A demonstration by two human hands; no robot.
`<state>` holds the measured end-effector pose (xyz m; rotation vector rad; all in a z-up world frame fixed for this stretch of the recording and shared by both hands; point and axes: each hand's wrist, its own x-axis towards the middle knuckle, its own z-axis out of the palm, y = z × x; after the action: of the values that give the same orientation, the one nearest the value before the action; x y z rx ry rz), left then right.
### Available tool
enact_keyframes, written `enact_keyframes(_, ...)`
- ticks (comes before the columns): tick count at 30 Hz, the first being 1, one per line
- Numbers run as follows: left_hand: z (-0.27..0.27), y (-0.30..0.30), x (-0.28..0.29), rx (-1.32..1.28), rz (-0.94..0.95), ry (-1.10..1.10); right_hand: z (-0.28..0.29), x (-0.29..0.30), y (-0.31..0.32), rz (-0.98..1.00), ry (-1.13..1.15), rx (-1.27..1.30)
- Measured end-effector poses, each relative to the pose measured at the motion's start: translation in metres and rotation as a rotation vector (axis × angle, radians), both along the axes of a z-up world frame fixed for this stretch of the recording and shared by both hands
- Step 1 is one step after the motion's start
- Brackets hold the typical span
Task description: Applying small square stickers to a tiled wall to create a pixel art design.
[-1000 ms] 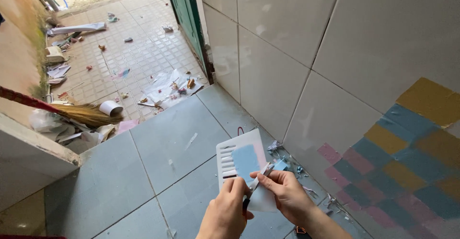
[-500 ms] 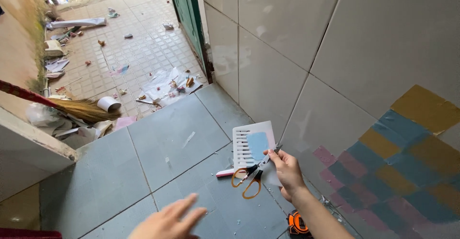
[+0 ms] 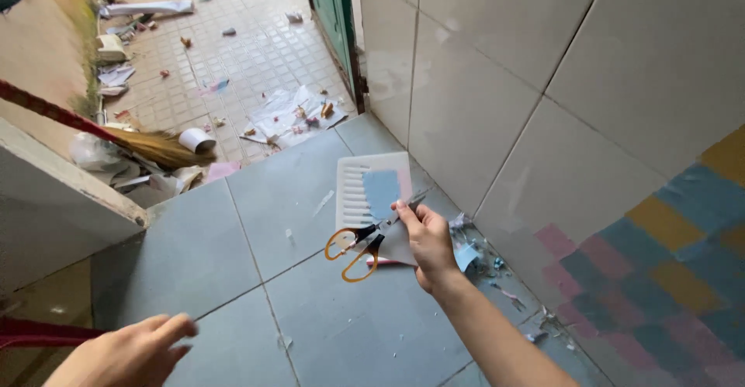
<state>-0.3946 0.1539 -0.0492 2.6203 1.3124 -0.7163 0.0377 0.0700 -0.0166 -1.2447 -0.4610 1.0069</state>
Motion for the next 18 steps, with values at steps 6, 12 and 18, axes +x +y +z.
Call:
enact_keyframes(6,0.097,-0.040,0.103,0.096,0.040,-0.486,-0.002,-0.028,-0.022,0.153,-0.145,0.014)
enact_keyframes(12,0.093,-0.076,0.172,0.108,-0.123,-1.076,0.023,-0.051,-0.049,0.199,-0.098,-0.022)
enact_keyframes(18,0.056,-0.079,0.166,0.284,-0.481,-1.036,0.032,-0.068,-0.062,0.144,-0.147,-0.041)
